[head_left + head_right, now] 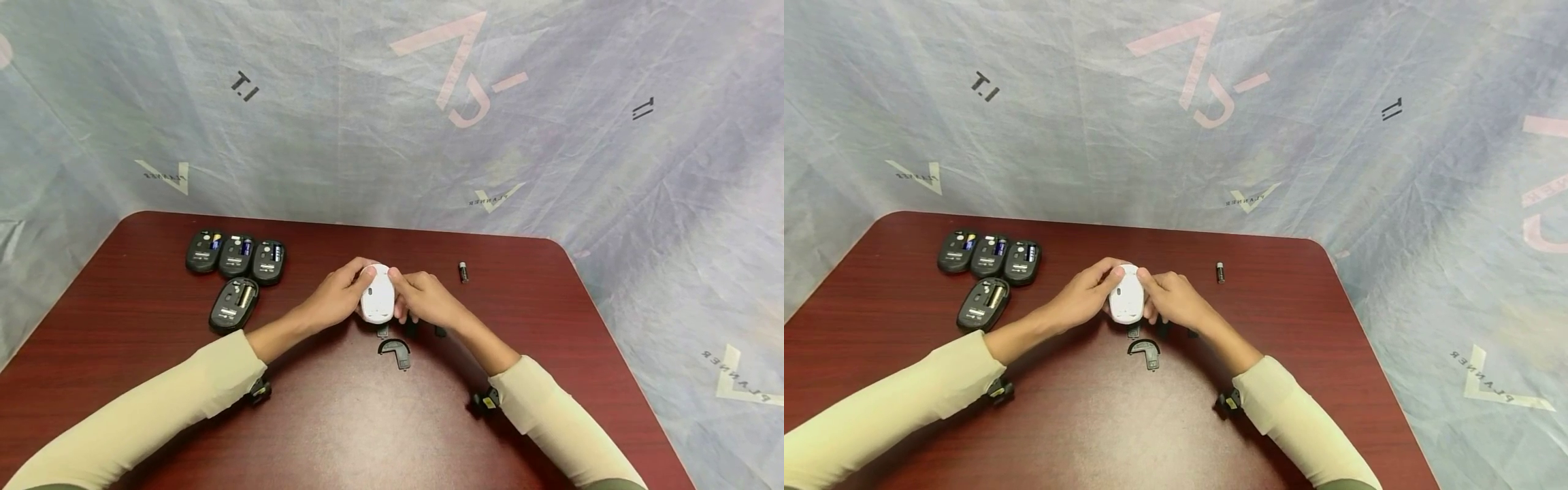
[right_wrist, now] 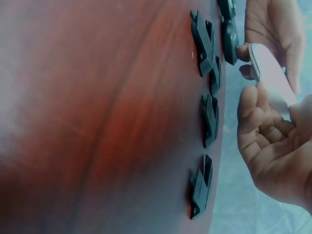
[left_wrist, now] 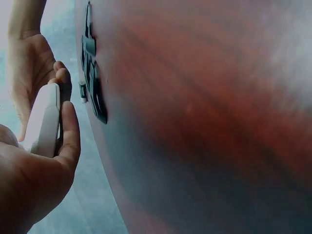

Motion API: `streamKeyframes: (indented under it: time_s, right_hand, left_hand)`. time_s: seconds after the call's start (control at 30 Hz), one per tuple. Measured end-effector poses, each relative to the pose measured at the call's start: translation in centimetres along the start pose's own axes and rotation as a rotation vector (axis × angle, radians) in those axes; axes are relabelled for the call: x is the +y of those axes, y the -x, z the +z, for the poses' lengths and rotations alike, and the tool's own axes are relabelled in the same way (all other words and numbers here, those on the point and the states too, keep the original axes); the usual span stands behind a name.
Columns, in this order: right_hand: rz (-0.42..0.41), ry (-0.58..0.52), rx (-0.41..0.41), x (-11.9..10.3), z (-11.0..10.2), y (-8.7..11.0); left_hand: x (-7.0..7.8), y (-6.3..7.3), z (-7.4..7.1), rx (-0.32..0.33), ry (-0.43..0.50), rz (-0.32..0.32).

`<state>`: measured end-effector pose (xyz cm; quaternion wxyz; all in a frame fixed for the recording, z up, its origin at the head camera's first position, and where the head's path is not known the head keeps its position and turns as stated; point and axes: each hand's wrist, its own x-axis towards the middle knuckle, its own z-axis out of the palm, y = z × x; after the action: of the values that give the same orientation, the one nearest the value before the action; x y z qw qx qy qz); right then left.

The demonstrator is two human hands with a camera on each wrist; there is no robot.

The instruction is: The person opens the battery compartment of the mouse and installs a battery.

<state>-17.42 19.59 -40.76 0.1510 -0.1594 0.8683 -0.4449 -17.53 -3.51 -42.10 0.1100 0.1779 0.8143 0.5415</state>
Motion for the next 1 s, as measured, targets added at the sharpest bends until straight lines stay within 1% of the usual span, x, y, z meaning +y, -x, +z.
streamKeyframes:
  time_s: [0.1,0.23,0.3,0.4,0.53,0.7,0.8,0.87,1.0]
  right_hand:
    - [0.005,-0.060,-0.009,0.0,0.4,0.3]
    - [0.002,-0.180,-0.024,-0.1,1.0,0.7]
    - [0.004,-0.231,-0.035,-0.1,1.2,0.8]
    - [0.007,-0.268,-0.045,-0.1,1.5,1.0]
    - [0.005,-0.283,-0.027,-0.3,2.0,1.1]
    - [-0.025,-0.264,-0.001,-0.7,2.9,1.0]
    - [-0.021,-0.253,0.009,-0.8,3.1,1.0]
    - [-0.016,-0.246,0.014,-0.9,3.1,1.0]
    - [-0.013,-0.230,0.023,-1.0,2.9,0.9]
  left_hand:
    - [0.0,0.5,0.1,0.005,-0.010,-0.021]
    - [0.0,1.0,0.3,0.025,-0.032,-0.048]
    - [0.0,1.1,0.3,0.025,-0.026,-0.064]
    - [-0.1,1.2,0.2,0.013,-0.009,-0.077]
    - [-0.2,1.3,0.2,-0.015,0.002,-0.064]
    - [-0.5,1.5,0.2,-0.012,0.009,-0.058]
    - [-0.6,1.5,0.1,-0.015,0.015,-0.062]
    - [-0.7,1.6,-0.1,-0.032,0.048,-0.071]
    - [-0.9,1.6,-0.5,-0.083,0.161,-0.082]
